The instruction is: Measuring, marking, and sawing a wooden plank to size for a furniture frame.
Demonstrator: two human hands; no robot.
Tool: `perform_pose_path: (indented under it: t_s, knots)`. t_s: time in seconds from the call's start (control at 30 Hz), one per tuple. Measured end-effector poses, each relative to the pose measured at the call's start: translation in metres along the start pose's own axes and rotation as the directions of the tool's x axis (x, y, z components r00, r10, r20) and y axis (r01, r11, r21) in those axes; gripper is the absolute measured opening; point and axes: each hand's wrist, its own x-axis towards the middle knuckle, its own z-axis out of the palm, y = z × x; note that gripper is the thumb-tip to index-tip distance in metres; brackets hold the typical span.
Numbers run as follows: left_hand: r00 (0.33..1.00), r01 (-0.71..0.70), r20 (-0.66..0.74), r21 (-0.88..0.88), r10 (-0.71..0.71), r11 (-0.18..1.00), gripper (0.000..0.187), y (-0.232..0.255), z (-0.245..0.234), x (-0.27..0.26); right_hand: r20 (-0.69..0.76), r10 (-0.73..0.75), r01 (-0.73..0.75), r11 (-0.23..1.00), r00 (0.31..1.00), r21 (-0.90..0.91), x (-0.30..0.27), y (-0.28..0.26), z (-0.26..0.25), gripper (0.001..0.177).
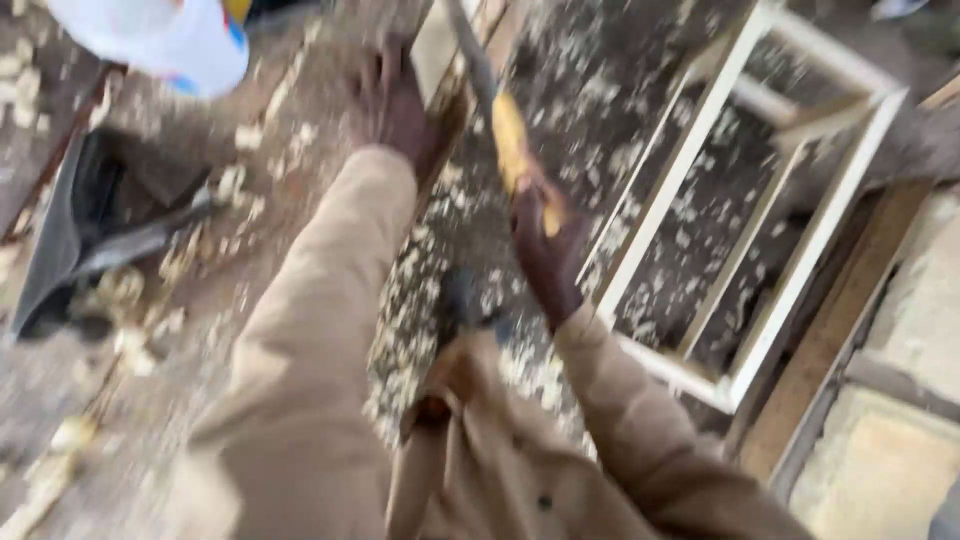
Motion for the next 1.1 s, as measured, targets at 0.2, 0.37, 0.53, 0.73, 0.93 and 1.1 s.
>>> perform_pose_path:
  t_s: [0.2, 0.37, 0.53, 0.73, 0.93, 1.1]
  knots:
    - [0.972, -0.112, -0.222, -0.125, 0.082, 0.986, 0.062, 0.003, 0.008, 0.009, 0.051, 0.102, -0.105, 0.993, 0.993, 0.057, 0.012, -0.023, -0.004, 0.032]
    - [0.99, 0.112, 0.114, -0.308, -0.08, 0.945, 0.03, -0.002, 0.023, 0.011, 0.036, -0.085, 0.084, 0.996, 0.996, 0.024, -0.038, -0.019, -0.032, 0.029]
    - [0.973, -0.088, -0.214, -0.01, 0.084, 0.996, 0.02, -0.018, 0.057, 0.021, 0.049, 0.31, -0.304, 0.947, 0.949, -0.106, -0.092, -0.067, -0.084, 0.03]
    - [0.954, 0.105, 0.288, -0.068, -0.082, 0.992, 0.037, 0.001, 0.071, 0.012, 0.155, 0.526, -0.493, 0.597, 0.836, 0.632, 0.01, 0.012, 0.0, 0.038]
    - [0.994, -0.048, -0.102, -0.067, 0.041, 0.997, 0.067, -0.012, 0.056, 0.026, 0.08, 0.135, -0.137, 0.99, 0.988, 0.018, -0.073, -0.049, -0.062, 0.029]
    - [0.969, -0.136, -0.213, -0.035, 0.125, 0.99, 0.048, -0.014, 0.041, 0.025, 0.006, 0.253, -0.253, 0.968, 0.968, 0.002, -0.066, -0.035, -0.055, 0.027]
